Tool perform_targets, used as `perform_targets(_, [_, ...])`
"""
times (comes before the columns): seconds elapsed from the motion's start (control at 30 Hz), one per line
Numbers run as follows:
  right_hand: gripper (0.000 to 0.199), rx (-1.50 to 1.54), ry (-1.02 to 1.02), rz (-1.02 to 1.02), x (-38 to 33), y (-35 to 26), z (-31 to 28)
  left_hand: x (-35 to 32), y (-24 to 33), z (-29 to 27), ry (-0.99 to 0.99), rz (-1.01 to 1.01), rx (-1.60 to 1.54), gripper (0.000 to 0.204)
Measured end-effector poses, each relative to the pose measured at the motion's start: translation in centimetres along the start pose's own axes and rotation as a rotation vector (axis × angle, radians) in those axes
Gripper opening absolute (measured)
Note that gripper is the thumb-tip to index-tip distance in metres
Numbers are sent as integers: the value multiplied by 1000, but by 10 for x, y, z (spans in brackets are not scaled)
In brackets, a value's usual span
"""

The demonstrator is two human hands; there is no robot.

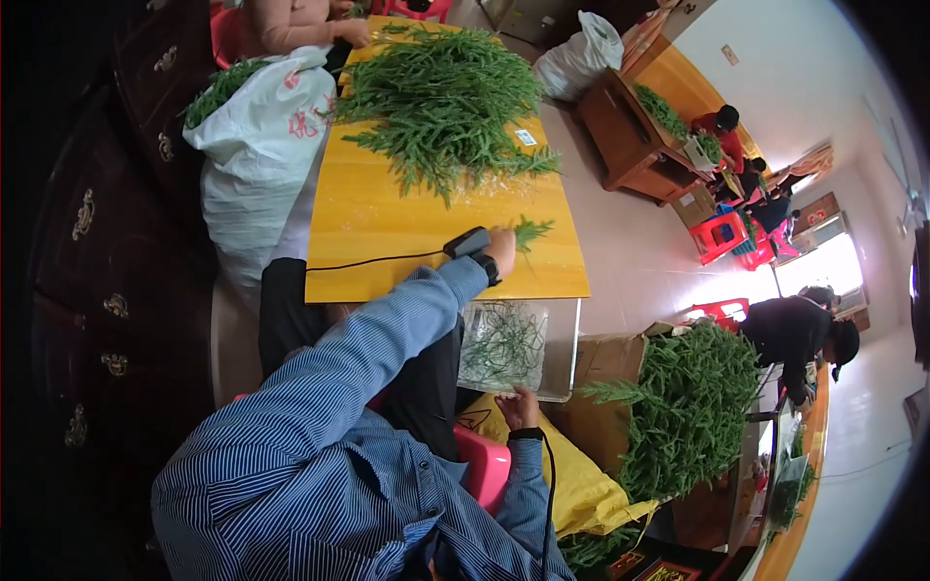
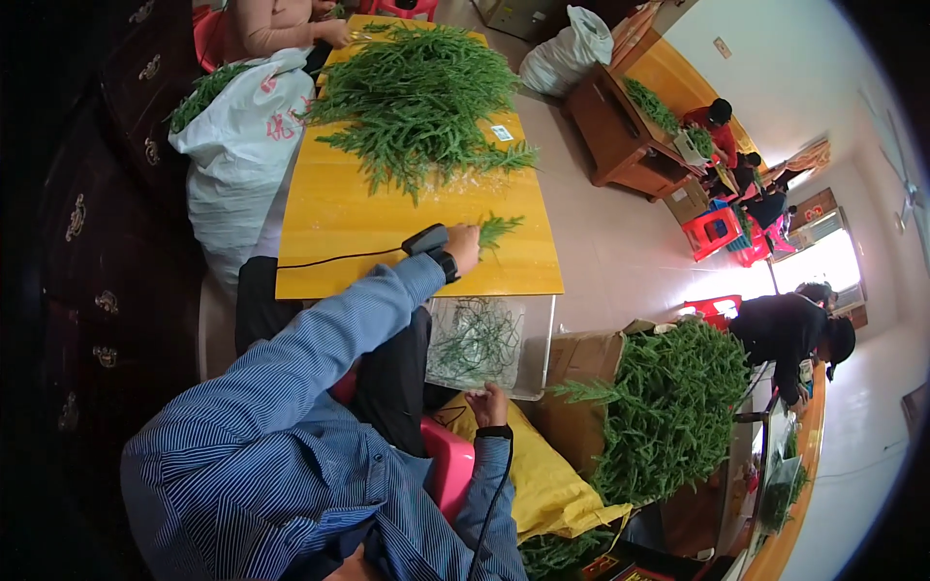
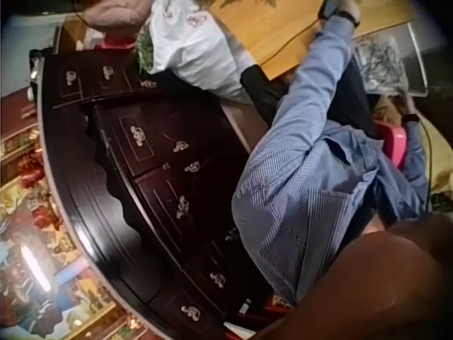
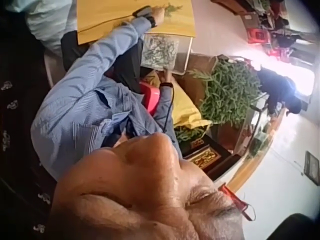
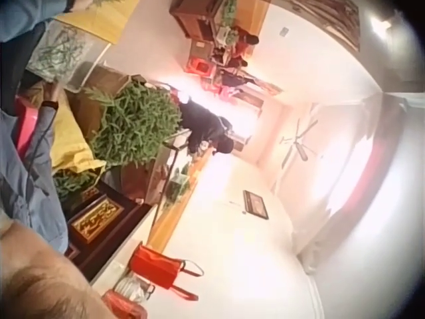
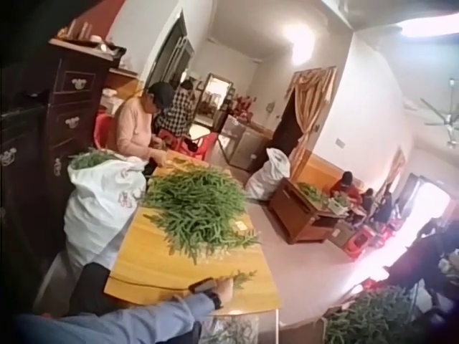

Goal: The person trims green branches using shears, placing the cut pieces into a plastic container, and then attaches the trimmed branches to a wire ring to form a wreath.

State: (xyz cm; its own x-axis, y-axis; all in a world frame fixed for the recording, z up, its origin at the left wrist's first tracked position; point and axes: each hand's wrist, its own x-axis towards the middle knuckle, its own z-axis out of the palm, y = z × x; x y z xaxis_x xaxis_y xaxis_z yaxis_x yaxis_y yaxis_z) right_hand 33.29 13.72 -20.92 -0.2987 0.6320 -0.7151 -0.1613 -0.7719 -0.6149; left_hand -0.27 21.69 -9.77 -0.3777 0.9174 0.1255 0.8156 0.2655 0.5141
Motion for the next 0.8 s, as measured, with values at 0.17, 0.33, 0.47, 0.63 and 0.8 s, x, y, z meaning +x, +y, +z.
perform_targets(0.17, [14, -3, -23, -12, -1, -1, -3, 9, 20, 12, -168, 77, 446, 21])
perform_targets(0.33, [15, -19, 25, -60, -1, -1, -9, -48, 82, 10, -250, 425, 139, 16])
perform_targets(0.47, [16, -6, 20, -72, -3, 0, -6, -82, 91, 22, -28, 492, 74, 22])
perform_targets(0.63, [17, 57, 65, -33, 3, 4, -10, -69, 77, -10, -88, 339, -189, 29])
perform_targets(0.8, [17, 212, 1, -15, 29, 4, -23, -87, 46, -86, 98, 271, -356, 44])
